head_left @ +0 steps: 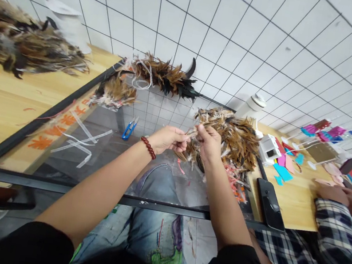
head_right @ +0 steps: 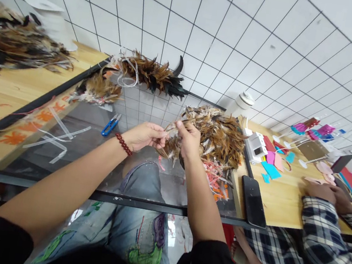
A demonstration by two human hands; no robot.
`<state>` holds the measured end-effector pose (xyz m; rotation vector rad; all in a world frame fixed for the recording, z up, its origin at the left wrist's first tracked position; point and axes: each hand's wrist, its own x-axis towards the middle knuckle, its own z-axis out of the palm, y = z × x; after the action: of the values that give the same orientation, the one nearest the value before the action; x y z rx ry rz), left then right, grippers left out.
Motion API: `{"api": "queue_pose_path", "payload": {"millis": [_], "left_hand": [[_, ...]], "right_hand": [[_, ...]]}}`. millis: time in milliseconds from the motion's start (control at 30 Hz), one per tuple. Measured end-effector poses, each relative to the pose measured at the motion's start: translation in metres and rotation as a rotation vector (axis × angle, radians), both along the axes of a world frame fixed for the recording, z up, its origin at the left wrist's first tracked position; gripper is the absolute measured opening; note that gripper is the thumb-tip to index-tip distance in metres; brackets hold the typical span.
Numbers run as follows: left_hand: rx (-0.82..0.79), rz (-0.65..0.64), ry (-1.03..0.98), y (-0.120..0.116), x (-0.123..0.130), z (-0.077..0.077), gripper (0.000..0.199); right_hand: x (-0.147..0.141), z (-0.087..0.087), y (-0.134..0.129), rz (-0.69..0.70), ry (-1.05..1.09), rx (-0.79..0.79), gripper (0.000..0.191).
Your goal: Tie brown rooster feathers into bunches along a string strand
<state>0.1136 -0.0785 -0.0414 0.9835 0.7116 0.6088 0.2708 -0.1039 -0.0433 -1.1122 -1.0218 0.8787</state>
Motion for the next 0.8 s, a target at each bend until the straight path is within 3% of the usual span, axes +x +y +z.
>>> {"api": "queue_pose_path", "payload": {"millis": [133,300,500,633,800], "left_hand": [[-0.031,0.107,-0.027,0.004,0.0,-0.002,0.011],[-0.039,0.203,-0.098,0.004,0.001,-0.002,0.01],[0.005,0.048,-0.022,0.0,0.004,-0.004,0.014],[-0.078,-0.084,-0.094,0.001,0.003,-0.007,0.016],[-0.184,-0.123,-0.19,0.003,0.0,-0.007,0.016]], "right_hand": [[0.011,0.001,0.005,-0.135,0.132,0.077,0.034],[0.004,-0.003,0.004,-0.06,0.066,-0.019,0.036],[-0.013,-0.003,-0.003,0.175,-0.049,-0.061,0.031],[-0.01,-0.002,-0.004,0.173,-0.018,-0.107,0.033],[-0.009,0.0,-0.005,0.16,0.027,-0.139,0.032]]}}
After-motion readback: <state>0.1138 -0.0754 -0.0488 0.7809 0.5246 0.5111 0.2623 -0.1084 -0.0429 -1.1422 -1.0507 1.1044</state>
